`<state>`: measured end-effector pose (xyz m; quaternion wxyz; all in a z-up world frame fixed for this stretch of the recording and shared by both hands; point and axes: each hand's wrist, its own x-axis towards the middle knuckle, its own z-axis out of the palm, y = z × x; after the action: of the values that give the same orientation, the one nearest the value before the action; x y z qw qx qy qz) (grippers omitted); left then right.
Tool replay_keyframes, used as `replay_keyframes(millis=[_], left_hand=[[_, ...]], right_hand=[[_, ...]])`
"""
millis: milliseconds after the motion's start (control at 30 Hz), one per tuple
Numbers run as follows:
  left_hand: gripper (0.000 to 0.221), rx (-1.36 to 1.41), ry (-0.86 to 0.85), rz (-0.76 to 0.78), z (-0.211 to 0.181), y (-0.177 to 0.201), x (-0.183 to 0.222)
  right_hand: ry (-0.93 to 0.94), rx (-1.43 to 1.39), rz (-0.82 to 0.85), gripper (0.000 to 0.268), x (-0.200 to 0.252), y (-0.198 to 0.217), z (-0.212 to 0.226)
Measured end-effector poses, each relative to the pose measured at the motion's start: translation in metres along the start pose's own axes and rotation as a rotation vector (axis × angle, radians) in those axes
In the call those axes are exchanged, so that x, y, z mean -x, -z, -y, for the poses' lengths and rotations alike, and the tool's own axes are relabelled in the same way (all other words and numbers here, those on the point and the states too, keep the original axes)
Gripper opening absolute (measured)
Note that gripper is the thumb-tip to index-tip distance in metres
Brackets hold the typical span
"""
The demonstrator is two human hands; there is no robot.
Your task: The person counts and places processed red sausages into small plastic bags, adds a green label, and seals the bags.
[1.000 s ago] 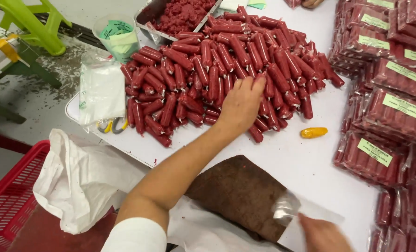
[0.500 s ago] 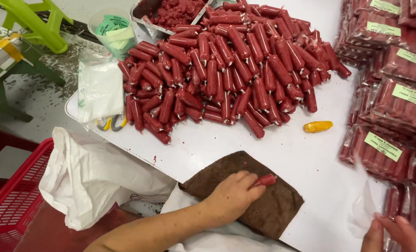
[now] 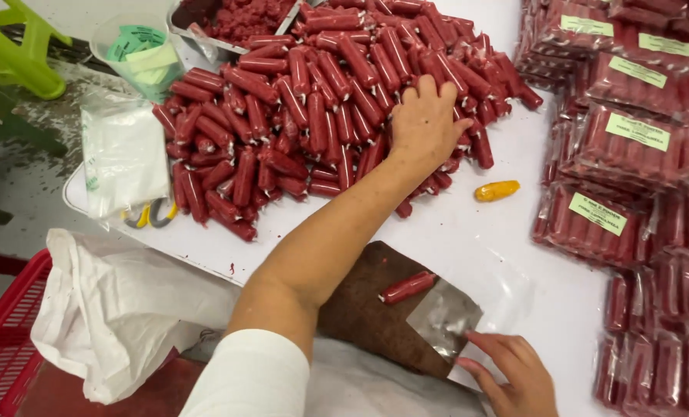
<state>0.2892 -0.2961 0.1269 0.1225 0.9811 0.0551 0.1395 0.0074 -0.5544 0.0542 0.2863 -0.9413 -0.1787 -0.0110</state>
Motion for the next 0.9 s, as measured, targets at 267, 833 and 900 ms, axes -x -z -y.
replay_keyframes(millis=[267, 833, 900], left_hand=[[0.032, 0.683, 0.056, -0.038, 0.035, 0.031, 0.044], [0.009, 0.269, -0.327, -0.303, 0.093, -0.001, 0.124], [0.042, 0.187, -0.129, -0.118, 0.095, -0.029, 0.084]], right_hand=[[-0.121, -0.191, -0.039, 0.012, -0.015, -0.012, 0.014], [-0.003, 0.188, -0.106, 0.029, -0.003, -0.047, -0.015], [0.031, 0.230, -0.161, 0.046, 0.009, -0.062, -0.038]])
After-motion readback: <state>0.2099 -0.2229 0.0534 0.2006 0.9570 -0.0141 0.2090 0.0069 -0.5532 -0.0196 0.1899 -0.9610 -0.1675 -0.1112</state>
